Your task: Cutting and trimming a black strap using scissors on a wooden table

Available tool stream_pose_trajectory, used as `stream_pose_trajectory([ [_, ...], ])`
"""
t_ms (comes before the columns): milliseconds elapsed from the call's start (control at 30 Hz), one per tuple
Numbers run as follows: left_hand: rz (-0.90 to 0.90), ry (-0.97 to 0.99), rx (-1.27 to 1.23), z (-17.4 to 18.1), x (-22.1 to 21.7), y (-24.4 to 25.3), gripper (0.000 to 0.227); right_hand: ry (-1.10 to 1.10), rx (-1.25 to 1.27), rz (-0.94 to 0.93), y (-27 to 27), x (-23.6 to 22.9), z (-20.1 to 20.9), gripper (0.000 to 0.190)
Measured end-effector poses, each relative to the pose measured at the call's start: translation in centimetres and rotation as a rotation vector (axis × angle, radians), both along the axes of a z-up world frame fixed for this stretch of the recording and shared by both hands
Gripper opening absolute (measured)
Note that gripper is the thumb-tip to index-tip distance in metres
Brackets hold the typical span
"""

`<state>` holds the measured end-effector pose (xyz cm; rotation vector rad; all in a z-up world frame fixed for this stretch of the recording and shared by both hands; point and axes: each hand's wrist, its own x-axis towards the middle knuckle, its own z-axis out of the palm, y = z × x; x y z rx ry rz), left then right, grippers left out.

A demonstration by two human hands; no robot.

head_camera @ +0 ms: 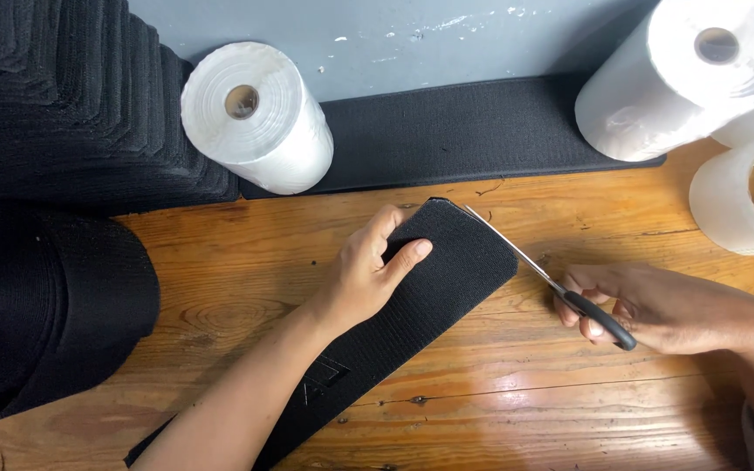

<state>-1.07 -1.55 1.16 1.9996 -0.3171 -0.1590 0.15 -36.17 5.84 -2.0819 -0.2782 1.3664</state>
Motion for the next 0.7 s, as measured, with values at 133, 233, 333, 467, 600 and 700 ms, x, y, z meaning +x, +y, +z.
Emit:
stream_pose_trajectory([
  [133, -0.003, 0.041, -0.008, 0.3, 0.0, -0.1, 0.030, -0.039, 0.141, -0.015, 0.0, -0.2, -0.7, 0.039],
  [233, -0.015, 0.022, -0.055, 0.3, 0.0, -0.1, 0.030, -0.031, 0.126, -0.056, 0.4, -0.3, -0.7, 0.034],
  [333, -0.008, 0.001, -0.054, 0.1, 0.0, -0.1, 0.028, -0.005, 0.176, -0.094, 0.4, -0.4, -0.8, 0.043],
  [467, 0.000, -0.018, -0.024, 0.2, 0.0, -0.2, 0.025, -0.072, 0.054, -0.055, 0.9, -0.5, -0.3, 0.036],
  [600, 0.003, -0.010, -0.028, 0.2, 0.0, -0.2, 0.025, -0.103, -0.009, -0.041, 0.7, -0.8, -0.6, 0.040],
  [700, 0.000, -0.029, -0.045, 0.1, 0.1, -0.2, 0.025, -0.100, -0.095, -0.052, 0.9, -0.7, -0.5, 0.029],
])
